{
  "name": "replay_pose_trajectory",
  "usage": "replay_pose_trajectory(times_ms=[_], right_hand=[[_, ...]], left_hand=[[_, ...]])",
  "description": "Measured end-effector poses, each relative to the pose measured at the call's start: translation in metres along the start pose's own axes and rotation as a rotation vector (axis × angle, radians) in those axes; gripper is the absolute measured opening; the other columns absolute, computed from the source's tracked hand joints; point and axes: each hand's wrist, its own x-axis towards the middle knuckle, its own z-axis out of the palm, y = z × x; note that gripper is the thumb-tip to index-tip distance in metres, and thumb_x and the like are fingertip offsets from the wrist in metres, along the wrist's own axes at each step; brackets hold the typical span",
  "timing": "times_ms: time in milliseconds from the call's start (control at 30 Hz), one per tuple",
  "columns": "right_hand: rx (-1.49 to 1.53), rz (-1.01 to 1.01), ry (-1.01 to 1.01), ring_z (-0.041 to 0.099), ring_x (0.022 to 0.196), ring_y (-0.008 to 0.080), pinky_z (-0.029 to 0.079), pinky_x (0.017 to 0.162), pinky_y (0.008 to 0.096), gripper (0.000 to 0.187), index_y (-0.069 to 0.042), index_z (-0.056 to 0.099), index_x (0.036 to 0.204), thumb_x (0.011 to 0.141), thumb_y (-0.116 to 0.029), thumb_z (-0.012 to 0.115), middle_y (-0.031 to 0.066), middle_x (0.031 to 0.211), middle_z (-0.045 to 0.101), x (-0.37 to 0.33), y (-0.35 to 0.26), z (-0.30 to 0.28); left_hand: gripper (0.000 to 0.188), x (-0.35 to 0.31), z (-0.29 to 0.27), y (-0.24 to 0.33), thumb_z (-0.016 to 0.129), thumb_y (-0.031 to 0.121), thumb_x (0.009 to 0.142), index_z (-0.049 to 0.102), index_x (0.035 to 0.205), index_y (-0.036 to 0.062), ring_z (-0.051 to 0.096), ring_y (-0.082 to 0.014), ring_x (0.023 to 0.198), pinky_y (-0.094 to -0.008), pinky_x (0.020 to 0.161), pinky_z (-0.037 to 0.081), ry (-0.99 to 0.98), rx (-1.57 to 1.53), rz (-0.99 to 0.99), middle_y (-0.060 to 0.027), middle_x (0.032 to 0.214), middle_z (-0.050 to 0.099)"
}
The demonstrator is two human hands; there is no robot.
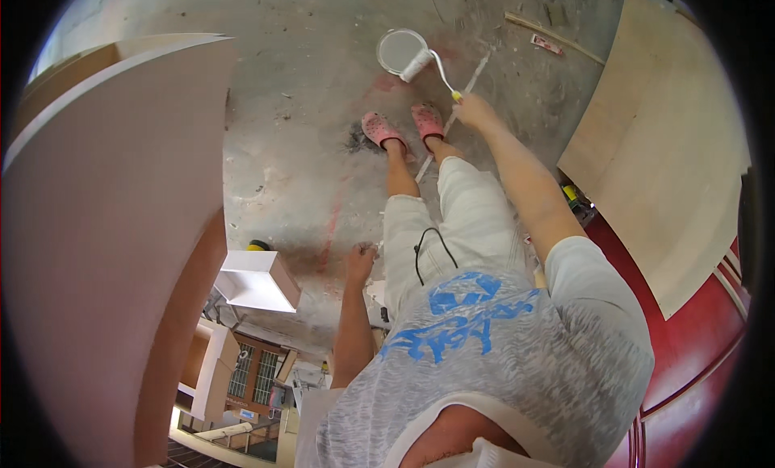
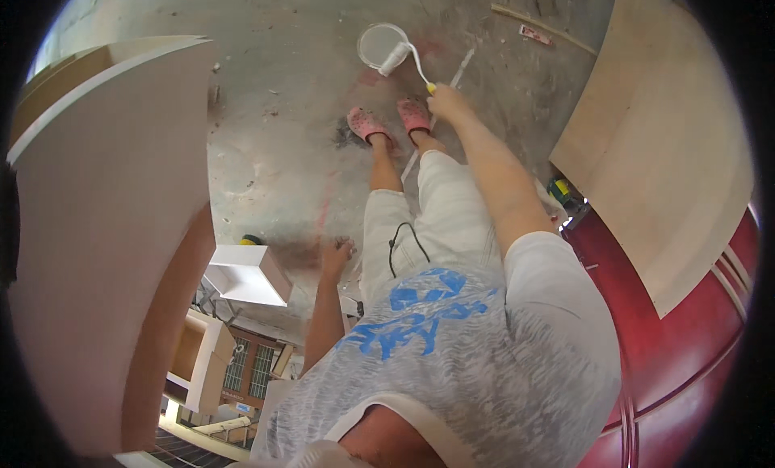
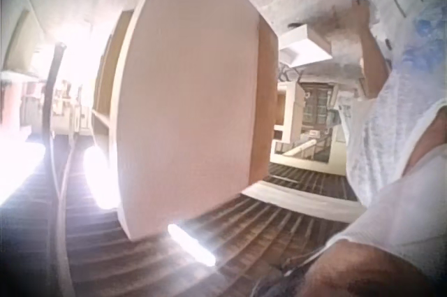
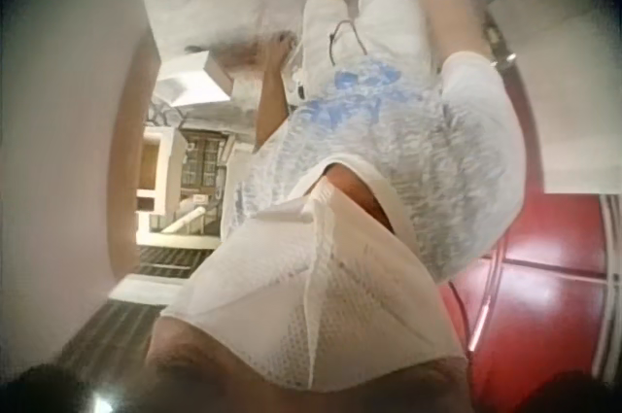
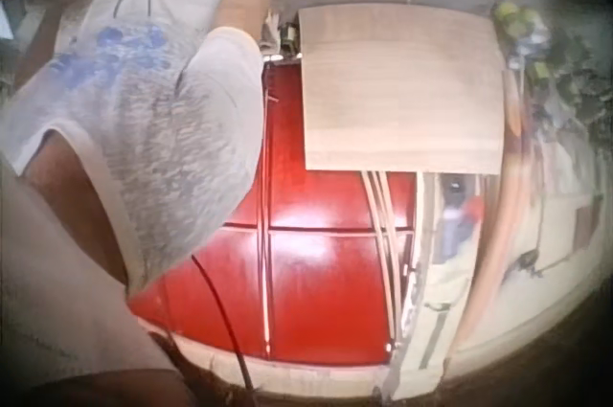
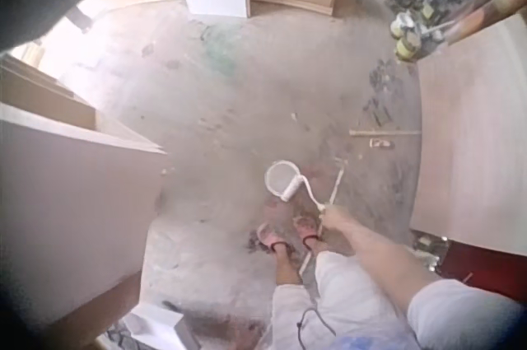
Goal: The person paints the sides and edges of wooden cabinetry units using a small roller.
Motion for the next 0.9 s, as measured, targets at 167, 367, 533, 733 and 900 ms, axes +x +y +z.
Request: replay_pose_trajectory(times_ms=[167,367,533,733,900], right_hand=[[-0.120,0.067,-0.076,0.060,0.107,0.0360,0.049,0.087,0.0474,0.029,-0.006,0.069,0.104,0.080,-0.016,0.057,0.0206,0.112,0.064,0.094,-0.048,0.004],[-0.335,0.001,-0.270,0.060,0.110,0.0327,0.050,0.088,0.0443,0.032,-0.008,0.069,0.107,0.078,-0.012,0.058,0.0144,0.116,0.064,0.231,-0.071,0.040],[-0.521,-0.058,-0.319,0.060,0.110,0.0318,0.050,0.088,0.0447,0.033,-0.008,0.068,0.109,0.078,-0.012,0.056,0.0140,0.115,0.065,0.292,-0.082,0.077],[-0.448,-0.211,-0.281,0.062,0.106,0.0317,0.051,0.085,0.0444,0.031,-0.006,0.069,0.104,0.077,-0.010,0.055,0.0169,0.112,0.065,0.269,-0.079,0.063],[-0.453,-0.187,-0.296,0.066,0.094,0.0322,0.054,0.078,0.0423,0.027,-0.004,0.069,0.100,0.077,-0.013,0.059,0.0176,0.101,0.068,0.220,-0.056,0.017]], left_hand=[[0.027,0.024,-0.002,-0.028,0.060,0.018,0.087,0.060,0.107,-0.0007,0.063,-0.0154,0.078,-0.0273,0.065,0.049,-0.094,-0.108,-0.203,-0.0091,0.090,0.066],[0.026,0.032,-0.021,-0.046,0.057,0.015,0.091,0.056,0.112,0.0000,0.064,-0.0178,0.079,-0.0294,0.069,0.052,0.041,-0.508,-0.431,-0.0101,0.098,0.065],[0.025,0.046,-0.028,-0.075,0.057,0.013,0.091,0.055,0.113,0.0008,0.064,-0.0180,0.079,-0.0283,0.071,0.053,0.052,-0.525,-0.487,-0.0106,0.099,0.065],[0.026,0.059,-0.038,-0.080,0.057,0.014,0.091,0.055,0.113,0.0006,0.064,-0.0183,0.080,-0.0284,0.071,0.053,0.006,-0.505,-0.505,-0.0106,0.099,0.065],[0.027,0.066,-0.049,-0.070,0.058,0.015,0.090,0.056,0.113,0.0016,0.065,-0.0187,0.084,-0.0295,0.071,0.054,0.012,-0.529,-0.476,-0.0104,0.098,0.066]])
